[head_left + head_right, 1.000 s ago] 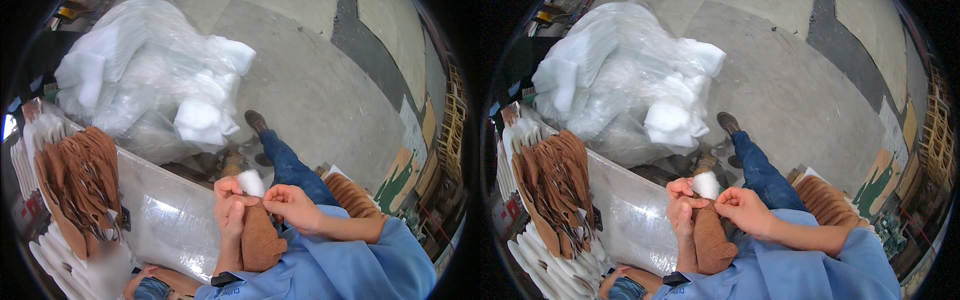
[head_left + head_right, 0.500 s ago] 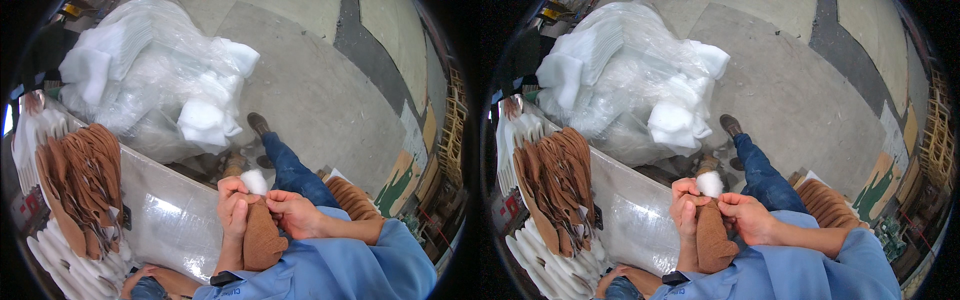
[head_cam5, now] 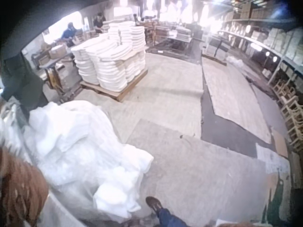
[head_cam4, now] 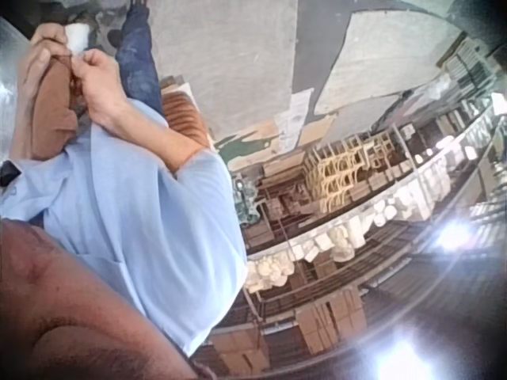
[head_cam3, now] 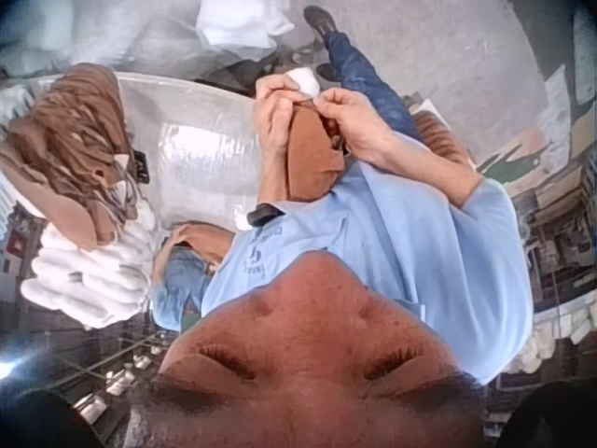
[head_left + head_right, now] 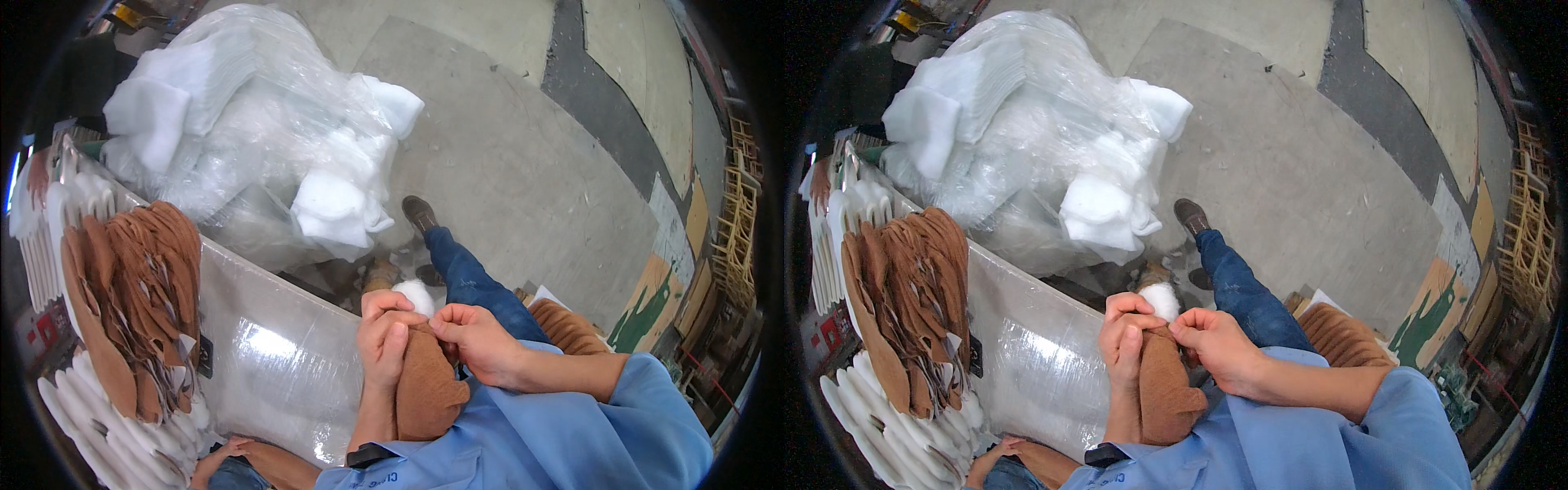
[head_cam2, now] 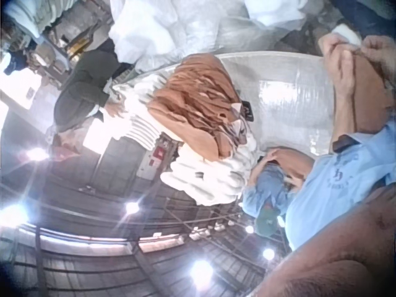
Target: The person inserts white foam inserts into brown fabric covers at a factory workstation. They repeatedly pick up a foam piece, align it with the cover opening, push it inside, and adjust the cover to fit the foam. Completed items are stacked on the table.
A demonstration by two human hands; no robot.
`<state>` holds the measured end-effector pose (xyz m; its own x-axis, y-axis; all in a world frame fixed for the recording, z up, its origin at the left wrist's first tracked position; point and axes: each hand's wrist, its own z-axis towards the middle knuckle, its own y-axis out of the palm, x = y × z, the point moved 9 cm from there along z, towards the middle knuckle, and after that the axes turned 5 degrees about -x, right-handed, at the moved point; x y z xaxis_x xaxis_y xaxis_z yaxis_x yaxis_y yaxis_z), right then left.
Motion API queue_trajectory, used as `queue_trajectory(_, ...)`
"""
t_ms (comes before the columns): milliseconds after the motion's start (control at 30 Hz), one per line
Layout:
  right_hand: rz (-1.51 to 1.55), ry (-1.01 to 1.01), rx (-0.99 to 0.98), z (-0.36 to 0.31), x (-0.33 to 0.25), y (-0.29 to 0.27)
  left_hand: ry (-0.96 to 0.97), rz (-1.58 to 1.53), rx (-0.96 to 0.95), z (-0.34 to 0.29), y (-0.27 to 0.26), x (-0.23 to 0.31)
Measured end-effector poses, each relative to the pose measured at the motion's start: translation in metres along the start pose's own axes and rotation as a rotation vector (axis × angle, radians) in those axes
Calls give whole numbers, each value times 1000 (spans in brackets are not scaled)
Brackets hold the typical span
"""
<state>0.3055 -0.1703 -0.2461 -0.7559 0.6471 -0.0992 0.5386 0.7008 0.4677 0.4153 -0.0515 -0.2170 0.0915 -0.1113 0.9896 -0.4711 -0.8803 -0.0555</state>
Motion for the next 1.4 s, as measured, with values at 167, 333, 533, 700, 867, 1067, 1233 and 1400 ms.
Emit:
queue_trajectory(167, 18, -136, 20, -1, -6, 6, 58, 34, 47, -6, -3, 4)
queue_trajectory(333, -135, -335, -10, -11, -13, 15, 127, -24, 101, -11, -9, 15)
queue_trajectory(533, -533, -536, 19, -28, -25, 20, 155, -64, 118, -15, -14, 18)
queue_trajectory(700, -788, -688, -2, -16, -52, 24, 112, -82, 115, -15, -12, 8)
queue_trajectory(867, -978, -841, -139, 18, -60, 20, 84, -52, 109, -10, -13, 8)
queue_trajectory(1067, -766, -717, -66, 33, -65, 7, -39, -50, 121, -10, -16, 2)
queue_trajectory(1233, -735, -655, -225, 14, -79, 19, -55, -49, 126, -9, -17, 4)
queue_trajectory(1400, -848, -529, -330, 20, -69, 26, -3, -116, 141, -13, -17, 6)
